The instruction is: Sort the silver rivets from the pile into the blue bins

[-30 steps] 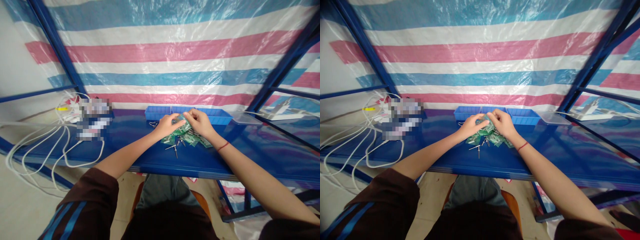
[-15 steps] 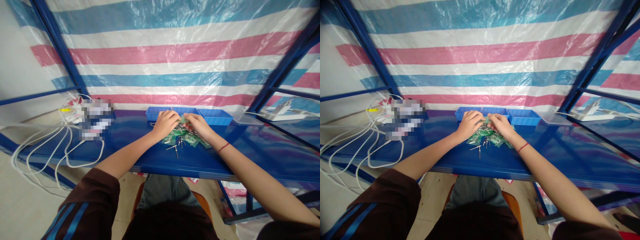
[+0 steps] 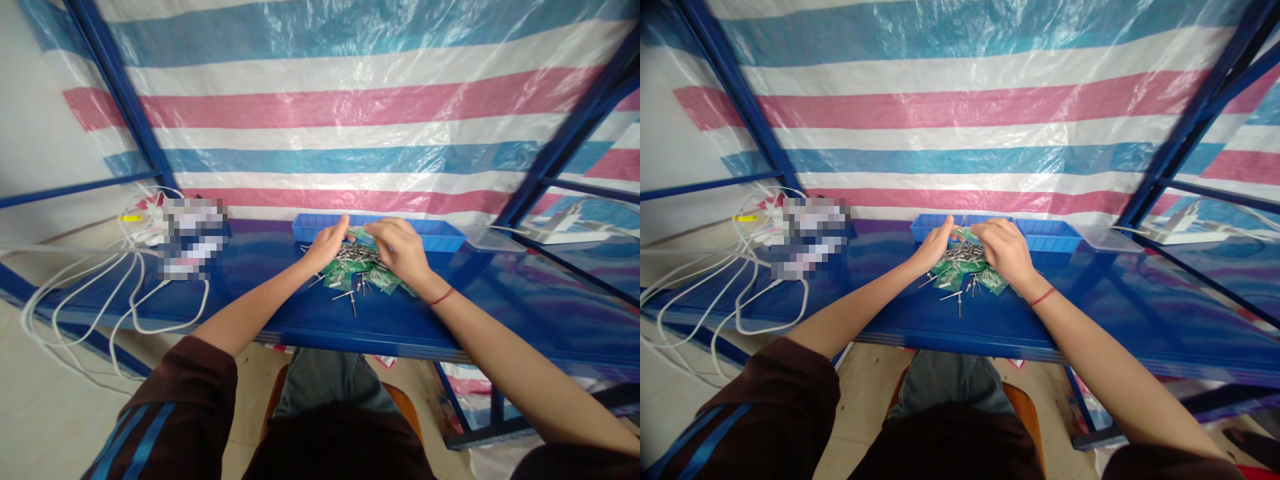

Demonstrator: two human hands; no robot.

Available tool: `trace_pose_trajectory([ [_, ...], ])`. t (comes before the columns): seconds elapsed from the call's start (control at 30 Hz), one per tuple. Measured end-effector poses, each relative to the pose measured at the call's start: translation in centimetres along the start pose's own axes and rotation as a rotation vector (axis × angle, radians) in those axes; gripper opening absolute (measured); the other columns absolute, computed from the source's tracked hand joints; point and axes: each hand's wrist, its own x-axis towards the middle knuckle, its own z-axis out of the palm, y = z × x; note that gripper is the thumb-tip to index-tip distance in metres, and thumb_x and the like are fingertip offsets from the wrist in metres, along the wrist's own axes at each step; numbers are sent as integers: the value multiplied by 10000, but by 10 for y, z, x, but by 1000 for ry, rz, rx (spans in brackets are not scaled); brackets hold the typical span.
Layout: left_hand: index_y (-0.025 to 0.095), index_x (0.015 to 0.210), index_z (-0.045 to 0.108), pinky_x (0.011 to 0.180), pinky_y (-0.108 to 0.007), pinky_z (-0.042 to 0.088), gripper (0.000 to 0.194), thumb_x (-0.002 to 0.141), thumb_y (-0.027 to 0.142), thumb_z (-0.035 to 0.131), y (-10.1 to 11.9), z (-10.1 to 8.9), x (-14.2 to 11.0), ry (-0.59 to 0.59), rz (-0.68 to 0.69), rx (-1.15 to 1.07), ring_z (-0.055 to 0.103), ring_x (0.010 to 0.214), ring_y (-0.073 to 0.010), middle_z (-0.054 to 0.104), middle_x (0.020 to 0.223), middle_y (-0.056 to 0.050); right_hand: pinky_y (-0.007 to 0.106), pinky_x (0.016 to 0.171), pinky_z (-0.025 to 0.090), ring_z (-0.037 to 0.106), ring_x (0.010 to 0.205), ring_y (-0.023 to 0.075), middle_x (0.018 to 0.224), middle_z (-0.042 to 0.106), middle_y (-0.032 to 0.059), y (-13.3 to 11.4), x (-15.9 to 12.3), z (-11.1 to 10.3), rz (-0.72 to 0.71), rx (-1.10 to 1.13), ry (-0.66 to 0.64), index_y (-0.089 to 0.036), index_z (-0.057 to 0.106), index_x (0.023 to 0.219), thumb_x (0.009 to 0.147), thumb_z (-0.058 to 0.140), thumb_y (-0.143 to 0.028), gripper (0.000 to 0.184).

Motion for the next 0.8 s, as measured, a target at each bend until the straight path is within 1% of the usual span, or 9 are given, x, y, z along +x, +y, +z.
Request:
trace_pose_trajectory([
  [0.1,168,840,649,742,-274,474,391,890,507,461,-6,0,5,-6,11,-104,604,789,-159,667,800,-24,464,924,426,534,1106,263,1146,669,70,-1,0,4,-68,-19,-81,-261,648,1106,911,454,-207,280],
  [0.17,165,860,625,722,-257,465,308,870,451,510,-14,-3,11,23,26,-128,598,776,-148,655,803,-14,489,941,412,512,1144,281,1225,626,80,-2,1,6,-49,-48,-70,-257,630,1141,905,478,-243,281],
  [0.23,165,851,603,706,-252,457,265,884,403,493,-25,-10,18,141,12,-87,596,773,-146,645,796,-17,490,942,410,515,1139,287,1238,602,103,-4,1,6,-7,-58,-31,-237,604,1176,903,479,-272,302],
  [0.3,167,852,582,700,-254,452,219,892,358,481,-38,-23,24,326,-31,9,597,765,-147,633,786,-21,470,929,420,537,1091,281,1169,618,119,-5,2,6,27,-42,-6,-210,586,1187,901,470,-277,316],
  [0.37,182,980,556,716,-255,453,173,882,313,501,-51,-39,29,489,-81,83,605,768,-143,637,820,-16,448,908,430,556,1029,273,1092,636,119,-6,2,7,46,-20,-7,-195,582,1173,898,462,-268,309],
  [0.47,211,1168,478,721,-275,456,331,860,314,542,-67,-59,32,598,-169,191,613,724,-154,646,798,-1,437,875,438,569,966,268,1047,644,118,-7,2,8,71,-1,-34,-189,578,1157,893,459,-260,298],
  [0.57,225,1104,553,792,-327,450,271,879,373,513,-74,-68,31,579,-232,349,627,819,-193,675,877,-33,418,849,443,584,911,255,978,662,108,-9,2,9,65,38,-110,-180,600,1099,895,462,-258,258],
  [0.73,252,979,673,923,-518,370,349,880,514,465,-72,-60,24,278,-251,703,516,1113,-338,651,1098,-100,390,870,413,582,947,240,981,680,100,-17,1,11,-64,136,-364,-174,652,993,896,503,-355,254],
  [0.8,244,954,692,928,-563,351,398,886,539,434,-70,-54,21,235,-230,780,444,1180,-379,576,1222,-128,398,865,397,563,983,253,1028,673,109,-22,0,12,-88,133,-453,-178,652,1051,872,537,-434,334],
])
